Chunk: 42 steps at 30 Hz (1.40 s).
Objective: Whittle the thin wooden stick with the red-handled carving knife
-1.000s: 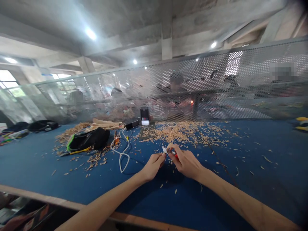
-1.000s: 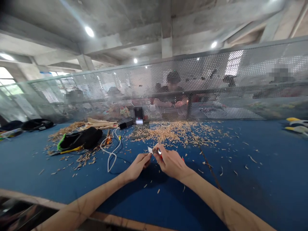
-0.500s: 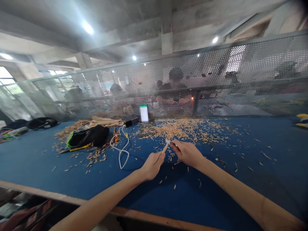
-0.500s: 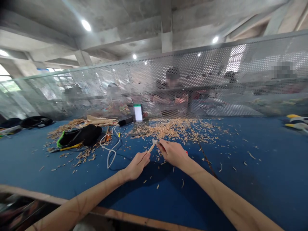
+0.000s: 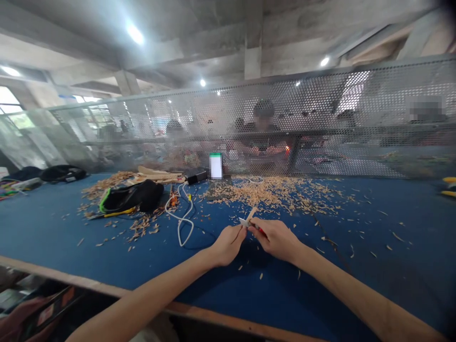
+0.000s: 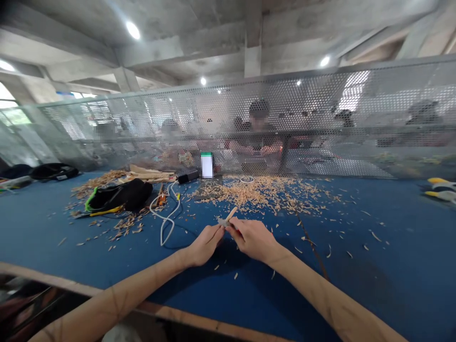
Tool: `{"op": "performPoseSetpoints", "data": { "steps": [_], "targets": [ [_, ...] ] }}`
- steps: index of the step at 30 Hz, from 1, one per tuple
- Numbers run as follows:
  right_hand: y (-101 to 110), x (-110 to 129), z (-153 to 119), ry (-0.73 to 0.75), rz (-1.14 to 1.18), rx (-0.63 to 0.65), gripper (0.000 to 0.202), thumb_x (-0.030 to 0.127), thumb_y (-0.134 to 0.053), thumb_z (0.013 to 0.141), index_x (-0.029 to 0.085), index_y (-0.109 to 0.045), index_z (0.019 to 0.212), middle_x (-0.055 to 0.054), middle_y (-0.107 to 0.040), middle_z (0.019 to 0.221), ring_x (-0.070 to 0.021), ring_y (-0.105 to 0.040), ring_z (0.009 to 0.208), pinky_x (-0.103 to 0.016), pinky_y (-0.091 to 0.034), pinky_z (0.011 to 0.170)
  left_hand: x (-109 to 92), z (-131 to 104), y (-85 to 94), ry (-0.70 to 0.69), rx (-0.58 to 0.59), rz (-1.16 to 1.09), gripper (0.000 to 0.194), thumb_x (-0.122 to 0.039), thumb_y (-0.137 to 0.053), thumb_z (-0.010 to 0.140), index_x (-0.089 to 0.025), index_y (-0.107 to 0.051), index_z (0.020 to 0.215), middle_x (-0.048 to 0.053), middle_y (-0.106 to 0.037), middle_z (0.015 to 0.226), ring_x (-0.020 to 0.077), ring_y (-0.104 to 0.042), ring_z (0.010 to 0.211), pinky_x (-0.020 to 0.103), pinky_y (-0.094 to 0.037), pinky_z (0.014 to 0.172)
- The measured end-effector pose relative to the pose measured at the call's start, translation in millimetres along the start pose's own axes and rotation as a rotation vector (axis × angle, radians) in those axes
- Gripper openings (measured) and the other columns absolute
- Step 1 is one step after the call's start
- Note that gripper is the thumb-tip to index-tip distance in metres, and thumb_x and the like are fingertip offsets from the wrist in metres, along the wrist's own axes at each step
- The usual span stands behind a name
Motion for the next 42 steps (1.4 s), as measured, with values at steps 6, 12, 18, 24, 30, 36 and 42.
{"op": "performPoseSetpoints", "data": {
  "steps": [6,12,18,24,30,36,42],
  "targets": [
    [4.1,-26.2,5.8,0.038,-0.082,-0.019,0.037,0.042,-0.035,0.107,0.022,-0.065,0.102,-0.006,-0.076,0.085,-0.0171,-0.070,0.070,-0.025,-0.038,0.058,-0.1,0.9,0.2,0.036,0.058,-0.231,0.053,-0.068,-0.032,0.097,-0.024,-0.038,0.069,-0.008,-0.029,0.054,0.0103,-0.024,0.051,0.028,-0.022,0.049],
    [11.8,-72.2,3.7,-0.234,-0.128,-0.083,0.039,0.041,-0.035,0.105,0.020,-0.067,0.110,-0.005,-0.073,0.071,-0.0199,-0.068,0.061,-0.027,-0.038,0.057,3.7,-6.3,-6.1,0.050,0.066,-0.345,0.056,-0.073,-0.033,0.096,-0.024,-0.033,0.068,-0.008,-0.026,0.062,0.0092,-0.022,0.053,0.027,-0.021,0.050],
    [1.9,-64.8,-1.4,-0.218,-0.138,0.030,0.038,0.042,-0.034,0.105,0.021,-0.066,0.104,-0.005,-0.073,0.072,-0.0204,-0.070,0.066,-0.026,-0.038,0.059,9.3,-0.1,0.6,0.057,-0.106,-0.211,0.045,-0.051,-0.038,0.101,-0.022,-0.037,0.066,-0.005,-0.039,0.063,0.0117,-0.035,0.061,0.028,-0.029,0.060],
    [2.9,-82.0,0.7,-0.506,-0.254,0.071,0.045,0.058,-0.038,0.101,0.022,-0.063,0.113,-0.007,-0.074,0.078,-0.0243,-0.071,0.071,-0.028,-0.039,0.059,4.4,0.8,4.2,0.103,-0.099,-0.121,0.037,-0.038,-0.042,0.098,-0.022,-0.037,0.064,-0.005,-0.038,0.061,0.0120,-0.035,0.061,0.030,-0.027,0.060],
    [-0.9,-91.3,-2.3,-0.638,-0.318,0.211,0.034,0.049,-0.044,0.099,0.021,-0.064,0.097,-0.009,-0.073,0.086,-0.0240,-0.071,0.080,-0.029,-0.041,0.064,2.0,-0.7,4.0,0.123,-0.100,-0.089,0.035,-0.038,-0.044,0.096,-0.022,-0.040,0.064,-0.005,-0.041,0.061,0.0127,-0.038,0.061,0.030,-0.028,0.060],
    [7.1,-78.1,-1.8,-0.598,-0.127,0.059,0.034,0.027,-0.052,0.091,0.020,-0.061,0.123,-0.007,-0.074,0.089,-0.0230,-0.071,0.080,-0.030,-0.046,0.070,2.0,1.6,-0.1,0.143,-0.134,-0.165,0.031,-0.043,-0.052,0.092,-0.021,-0.044,0.070,-0.006,-0.044,0.062,0.0118,-0.041,0.059,0.028,-0.031,0.058],
    [15.3,-23.7,-0.2,-0.260,0.280,-0.190,0.033,0.035,-0.047,0.098,0.019,-0.064,0.121,-0.006,-0.076,0.086,-0.0203,-0.071,0.071,-0.030,-0.054,0.067,4.8,27.8,-22.4,0.133,-0.065,-0.638,0.052,-0.066,-0.066,0.078,-0.018,-0.056,0.096,-0.001,-0.061,0.080,0.0135,-0.056,0.069,0.030,-0.049,0.068]
  ]
}}
Point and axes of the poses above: each hand's wrist, its own z-axis towards the middle knuckle, its own y-axis out of the back of the hand, x = y × z, the point moved 2 cm from there along z, towards the middle knuckle
